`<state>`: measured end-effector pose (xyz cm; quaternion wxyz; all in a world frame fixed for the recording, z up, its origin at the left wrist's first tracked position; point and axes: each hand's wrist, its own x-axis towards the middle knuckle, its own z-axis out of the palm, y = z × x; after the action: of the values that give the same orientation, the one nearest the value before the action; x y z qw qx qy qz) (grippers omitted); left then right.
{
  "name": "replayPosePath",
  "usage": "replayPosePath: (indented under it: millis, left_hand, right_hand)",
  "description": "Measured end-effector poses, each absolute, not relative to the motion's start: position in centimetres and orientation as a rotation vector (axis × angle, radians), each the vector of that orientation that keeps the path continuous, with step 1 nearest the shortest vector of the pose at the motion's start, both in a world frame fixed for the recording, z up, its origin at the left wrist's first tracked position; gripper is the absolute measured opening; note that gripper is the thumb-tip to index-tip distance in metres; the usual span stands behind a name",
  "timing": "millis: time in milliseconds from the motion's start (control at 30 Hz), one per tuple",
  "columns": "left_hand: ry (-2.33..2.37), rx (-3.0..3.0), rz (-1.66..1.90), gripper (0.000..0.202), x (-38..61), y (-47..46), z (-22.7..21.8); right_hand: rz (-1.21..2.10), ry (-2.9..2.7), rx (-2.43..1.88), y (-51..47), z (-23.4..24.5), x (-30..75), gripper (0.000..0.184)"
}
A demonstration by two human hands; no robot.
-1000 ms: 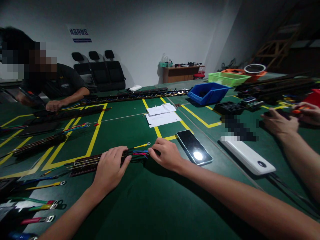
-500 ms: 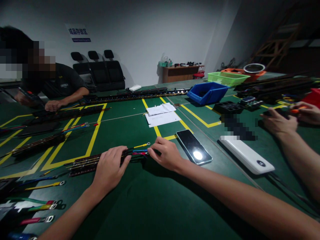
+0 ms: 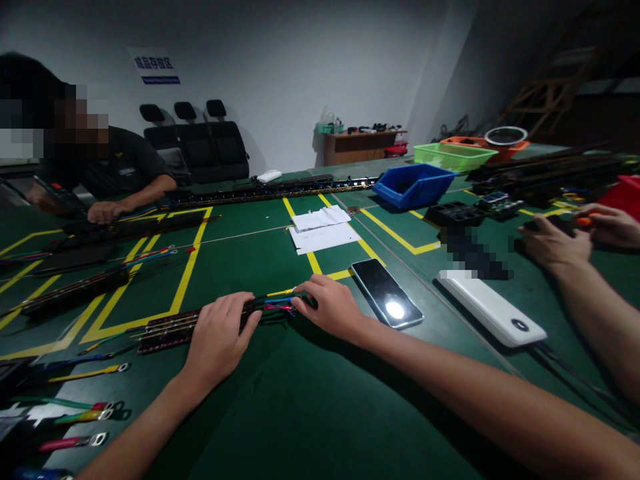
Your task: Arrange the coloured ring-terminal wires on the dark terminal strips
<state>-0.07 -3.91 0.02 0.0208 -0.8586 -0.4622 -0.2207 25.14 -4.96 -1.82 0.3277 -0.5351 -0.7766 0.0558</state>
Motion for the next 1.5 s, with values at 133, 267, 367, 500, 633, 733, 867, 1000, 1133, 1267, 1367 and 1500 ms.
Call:
replayPosePath:
  millis: [133, 267, 367, 500, 633, 733, 867, 1000, 1133, 1267, 1367, 1500]
  left_hand:
    - [-1.447, -2.668, -0.678, 0.033, -0.1, -3.9, 0.1]
    - [-1.442, -2.664, -0.691, 0.033, 0.0, -4.0, 0.1]
    - [-1.444, -2.665, -0.691, 0.032, 0.0, -3.9, 0.1]
    - [-1.441, -2.672, -0.678, 0.031, 0.0, -3.9, 0.1]
    - [-1.434, -2.662, -0.679, 0.032, 0.0, -3.9, 0.0]
    - [-1.435, -2.655, -0.684, 0.033, 0.0, -3.9, 0.0]
    - [-1.439, -2.660, -0.682, 0.033, 0.0, -3.9, 0.0]
    - [-1.434, -2.658, -0.670, 0.032, 0.0, -3.9, 0.0]
    - [-1.430, -2.658, -0.668, 0.032, 0.0, -3.9, 0.0]
    - [-1.438, -2.666, -0.662, 0.031, -0.1, -3.9, 0.0]
    - [-1.447, -2.669, -0.659, 0.032, -0.1, -3.9, 0.1]
    - [-1.449, -2.675, -0.659, 0.033, 0.0, -3.9, 0.2]
  right_hand:
    - [0.130, -1.984, -1.280, -5.1, -2.0, 25.3, 0.017]
    - [0.074, -2.085, -1.238, -5.2, -2.2, 25.4, 0.032]
    - [0.077, -2.033, -1.248, -5.2, -2.1, 25.4, 0.025]
    - [0.091, -2.015, -1.358, -5.1, -1.9, 25.2, 0.025]
    - [0.105, -2.064, -1.433, -5.0, -1.9, 25.1, 0.021]
    - [0.104, -1.990, -1.354, -5.1, -2.0, 25.2, 0.020]
    - [0.064, -2.030, -1.252, -5.3, -2.2, 25.4, 0.026]
    - [0.045, -2.129, -1.259, -5.1, -2.3, 25.3, 0.033]
    - [0.112, -2.099, -1.262, -5.0, -2.3, 25.3, 0.021]
    - [0.135, -2.001, -1.346, -5.2, -1.8, 25.2, 0.020]
    - [0.111, -1.937, -1.479, -5.3, -1.4, 25.0, 0.023]
    - [0.124, -1.961, -1.484, -5.2, -1.4, 25.0, 0.025]
